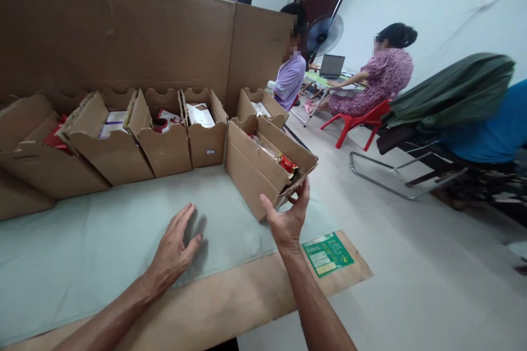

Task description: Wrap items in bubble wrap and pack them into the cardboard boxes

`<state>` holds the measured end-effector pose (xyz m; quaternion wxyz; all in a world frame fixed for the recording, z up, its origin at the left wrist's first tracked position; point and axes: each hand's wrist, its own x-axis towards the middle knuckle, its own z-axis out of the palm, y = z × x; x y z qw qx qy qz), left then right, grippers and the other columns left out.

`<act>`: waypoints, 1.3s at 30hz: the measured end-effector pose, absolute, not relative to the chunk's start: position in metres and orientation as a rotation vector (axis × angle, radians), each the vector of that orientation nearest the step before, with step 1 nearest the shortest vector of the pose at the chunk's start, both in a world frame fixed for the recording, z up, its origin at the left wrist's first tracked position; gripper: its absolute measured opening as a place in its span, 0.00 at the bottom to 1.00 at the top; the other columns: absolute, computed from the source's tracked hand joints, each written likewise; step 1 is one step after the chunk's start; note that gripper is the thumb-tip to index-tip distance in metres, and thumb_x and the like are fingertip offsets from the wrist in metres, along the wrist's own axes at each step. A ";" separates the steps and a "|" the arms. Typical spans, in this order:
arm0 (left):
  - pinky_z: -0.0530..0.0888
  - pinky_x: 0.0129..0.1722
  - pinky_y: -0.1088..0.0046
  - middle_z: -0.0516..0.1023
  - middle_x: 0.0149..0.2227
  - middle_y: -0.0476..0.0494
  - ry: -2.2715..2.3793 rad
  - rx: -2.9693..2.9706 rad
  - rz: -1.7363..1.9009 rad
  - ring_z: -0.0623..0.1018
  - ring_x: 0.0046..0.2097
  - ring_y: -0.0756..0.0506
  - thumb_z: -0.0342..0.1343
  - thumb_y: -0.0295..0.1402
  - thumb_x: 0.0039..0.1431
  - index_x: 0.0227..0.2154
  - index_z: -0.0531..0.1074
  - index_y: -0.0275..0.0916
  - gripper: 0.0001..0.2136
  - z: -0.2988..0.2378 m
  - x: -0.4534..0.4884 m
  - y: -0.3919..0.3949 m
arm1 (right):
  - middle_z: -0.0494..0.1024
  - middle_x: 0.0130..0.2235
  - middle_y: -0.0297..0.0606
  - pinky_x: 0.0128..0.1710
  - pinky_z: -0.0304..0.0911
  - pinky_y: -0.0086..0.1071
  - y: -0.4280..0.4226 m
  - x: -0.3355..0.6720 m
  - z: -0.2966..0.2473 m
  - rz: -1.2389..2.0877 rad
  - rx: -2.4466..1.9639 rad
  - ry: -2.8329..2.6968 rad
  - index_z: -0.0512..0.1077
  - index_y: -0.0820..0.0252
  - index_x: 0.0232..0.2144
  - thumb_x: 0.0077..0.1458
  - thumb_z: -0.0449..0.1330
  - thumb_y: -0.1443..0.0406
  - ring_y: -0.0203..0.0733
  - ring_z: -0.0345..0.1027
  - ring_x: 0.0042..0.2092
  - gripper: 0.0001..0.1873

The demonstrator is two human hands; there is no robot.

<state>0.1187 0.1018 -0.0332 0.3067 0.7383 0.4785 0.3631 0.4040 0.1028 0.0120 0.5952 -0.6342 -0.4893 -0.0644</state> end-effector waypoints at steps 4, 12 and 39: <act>0.77 0.57 0.46 0.62 0.70 0.29 1.256 1.967 0.940 0.67 0.68 0.32 0.52 0.30 0.63 0.66 0.64 0.37 0.27 -0.034 0.119 0.101 | 0.65 0.66 0.48 0.51 0.73 0.48 0.111 0.389 0.011 -0.216 -1.473 -1.123 0.49 0.49 0.71 0.47 0.74 0.52 0.55 0.65 0.63 0.57; 0.75 0.60 0.47 0.65 0.69 0.29 1.266 1.998 1.015 0.69 0.67 0.32 0.53 0.29 0.62 0.63 0.67 0.36 0.25 -0.040 0.121 0.103 | 0.62 0.67 0.51 0.54 0.72 0.50 0.113 0.360 -0.001 -0.269 -1.489 -1.027 0.47 0.51 0.72 0.47 0.73 0.51 0.57 0.63 0.65 0.59; 0.76 0.48 0.54 0.78 0.52 0.27 1.815 2.552 0.563 0.81 0.52 0.30 0.42 0.23 0.64 0.58 0.71 0.35 0.22 0.152 0.169 0.271 | 0.61 0.68 0.54 0.58 0.69 0.58 0.110 0.384 -0.007 -0.330 -1.427 -1.221 0.45 0.53 0.73 0.51 0.71 0.51 0.62 0.62 0.65 0.58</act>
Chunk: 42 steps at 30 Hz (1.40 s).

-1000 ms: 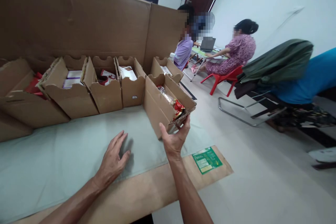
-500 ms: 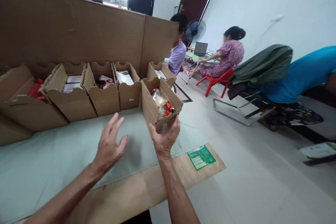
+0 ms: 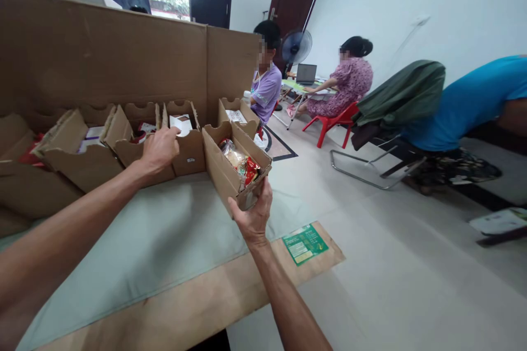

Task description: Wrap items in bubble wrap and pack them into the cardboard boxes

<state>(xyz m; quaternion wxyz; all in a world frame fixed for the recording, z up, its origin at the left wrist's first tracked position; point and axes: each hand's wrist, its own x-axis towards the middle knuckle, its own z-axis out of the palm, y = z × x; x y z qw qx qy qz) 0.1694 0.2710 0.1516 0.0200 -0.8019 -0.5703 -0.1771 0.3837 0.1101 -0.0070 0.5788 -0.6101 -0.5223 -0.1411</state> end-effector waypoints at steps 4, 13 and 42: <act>0.76 0.48 0.54 0.79 0.50 0.27 -1.747 -2.466 -0.468 0.81 0.51 0.30 0.43 0.25 0.64 0.52 0.76 0.34 0.20 0.154 0.166 0.268 | 0.62 0.67 0.55 0.55 0.72 0.56 0.111 0.382 -0.006 -0.312 -1.414 -1.206 0.46 0.54 0.73 0.49 0.72 0.49 0.61 0.64 0.64 0.59; 0.77 0.44 0.52 0.78 0.50 0.24 -1.717 -2.422 -0.404 0.81 0.49 0.28 0.41 0.25 0.65 0.51 0.76 0.33 0.20 0.151 0.168 0.264 | 0.61 0.67 0.56 0.60 0.67 0.60 0.112 0.384 -0.010 -0.386 -1.432 -1.295 0.44 0.54 0.74 0.50 0.71 0.50 0.64 0.61 0.66 0.59; 0.78 0.53 0.61 0.71 0.64 0.39 -0.912 -3.013 -0.988 0.77 0.57 0.39 0.54 0.24 0.53 0.58 0.71 0.40 0.27 0.141 0.213 0.236 | 0.82 0.32 0.34 0.37 0.68 0.33 0.260 0.484 0.166 0.184 -1.783 -1.854 0.66 0.64 0.66 0.54 0.60 0.72 0.39 0.72 0.29 0.36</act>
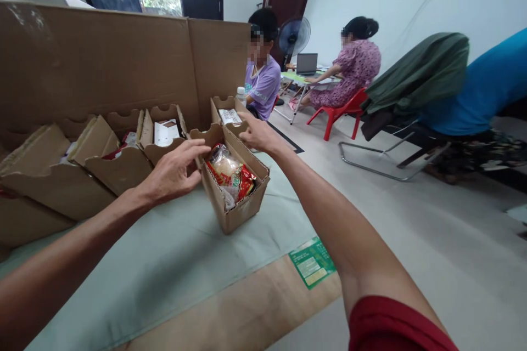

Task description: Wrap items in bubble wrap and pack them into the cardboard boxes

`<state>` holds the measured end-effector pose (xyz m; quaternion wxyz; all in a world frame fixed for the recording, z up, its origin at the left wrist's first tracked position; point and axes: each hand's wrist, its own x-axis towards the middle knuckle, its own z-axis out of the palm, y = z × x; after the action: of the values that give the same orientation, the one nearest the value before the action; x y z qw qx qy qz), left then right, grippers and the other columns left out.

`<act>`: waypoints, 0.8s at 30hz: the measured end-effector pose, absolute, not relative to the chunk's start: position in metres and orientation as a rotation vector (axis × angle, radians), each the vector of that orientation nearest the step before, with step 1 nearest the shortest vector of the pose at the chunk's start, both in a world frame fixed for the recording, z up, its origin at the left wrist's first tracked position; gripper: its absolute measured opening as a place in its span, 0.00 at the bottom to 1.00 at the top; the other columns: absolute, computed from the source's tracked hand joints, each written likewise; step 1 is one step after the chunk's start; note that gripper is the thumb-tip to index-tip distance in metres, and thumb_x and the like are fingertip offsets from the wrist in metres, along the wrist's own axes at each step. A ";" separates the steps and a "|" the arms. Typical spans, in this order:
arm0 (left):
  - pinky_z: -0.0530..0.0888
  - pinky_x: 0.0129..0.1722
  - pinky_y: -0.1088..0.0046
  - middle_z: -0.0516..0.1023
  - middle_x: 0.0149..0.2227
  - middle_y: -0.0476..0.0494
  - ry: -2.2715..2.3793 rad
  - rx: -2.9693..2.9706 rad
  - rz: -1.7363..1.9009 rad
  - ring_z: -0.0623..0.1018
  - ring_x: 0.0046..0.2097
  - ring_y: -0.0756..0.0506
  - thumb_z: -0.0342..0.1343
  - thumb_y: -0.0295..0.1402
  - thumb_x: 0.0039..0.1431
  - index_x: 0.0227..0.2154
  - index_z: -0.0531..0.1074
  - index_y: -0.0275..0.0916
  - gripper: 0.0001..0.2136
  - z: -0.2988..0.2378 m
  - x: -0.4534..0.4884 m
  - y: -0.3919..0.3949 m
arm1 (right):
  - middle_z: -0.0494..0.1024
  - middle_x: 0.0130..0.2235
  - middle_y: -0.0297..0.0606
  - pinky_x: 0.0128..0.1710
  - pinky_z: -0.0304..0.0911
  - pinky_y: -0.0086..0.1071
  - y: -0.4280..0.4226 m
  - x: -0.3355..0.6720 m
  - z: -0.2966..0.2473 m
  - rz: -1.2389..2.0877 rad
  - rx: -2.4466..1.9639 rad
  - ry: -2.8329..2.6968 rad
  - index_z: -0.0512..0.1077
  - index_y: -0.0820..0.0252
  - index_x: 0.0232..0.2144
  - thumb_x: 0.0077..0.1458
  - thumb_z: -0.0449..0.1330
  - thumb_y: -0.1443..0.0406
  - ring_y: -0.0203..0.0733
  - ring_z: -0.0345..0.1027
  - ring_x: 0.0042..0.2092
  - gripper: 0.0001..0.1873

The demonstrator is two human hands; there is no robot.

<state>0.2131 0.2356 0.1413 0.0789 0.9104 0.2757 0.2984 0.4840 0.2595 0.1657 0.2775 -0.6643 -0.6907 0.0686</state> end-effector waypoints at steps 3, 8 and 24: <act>0.78 0.45 0.65 0.77 0.53 0.41 0.813 2.729 0.863 0.80 0.46 0.44 0.54 0.24 0.55 0.46 0.75 0.40 0.16 0.138 0.215 0.245 | 0.84 0.37 0.38 0.42 0.66 0.32 0.294 0.480 0.163 0.155 -1.816 -1.938 0.80 0.64 0.50 0.51 0.63 0.73 0.41 0.74 0.37 0.22; 0.75 0.39 0.69 0.76 0.41 0.43 0.844 2.769 0.892 0.76 0.40 0.46 0.54 0.23 0.54 0.36 0.75 0.39 0.09 0.136 0.215 0.246 | 0.82 0.29 0.38 0.40 0.65 0.32 0.304 0.503 0.150 0.114 -1.856 -1.838 0.82 0.66 0.35 0.54 0.58 0.73 0.42 0.74 0.35 0.12; 0.79 0.43 0.61 0.76 0.48 0.35 1.365 2.794 0.780 0.80 0.48 0.37 0.51 0.25 0.62 0.42 0.76 0.36 0.10 0.149 0.269 0.247 | 0.84 0.37 0.38 0.46 0.72 0.38 0.281 0.536 0.133 0.241 -1.675 -1.670 0.78 0.60 0.53 0.50 0.60 0.69 0.46 0.77 0.41 0.25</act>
<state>0.2688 0.2472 0.1485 -0.0323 0.8711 0.4255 0.2431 0.5364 0.2811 0.1329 0.3727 -0.6536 -0.6519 0.0941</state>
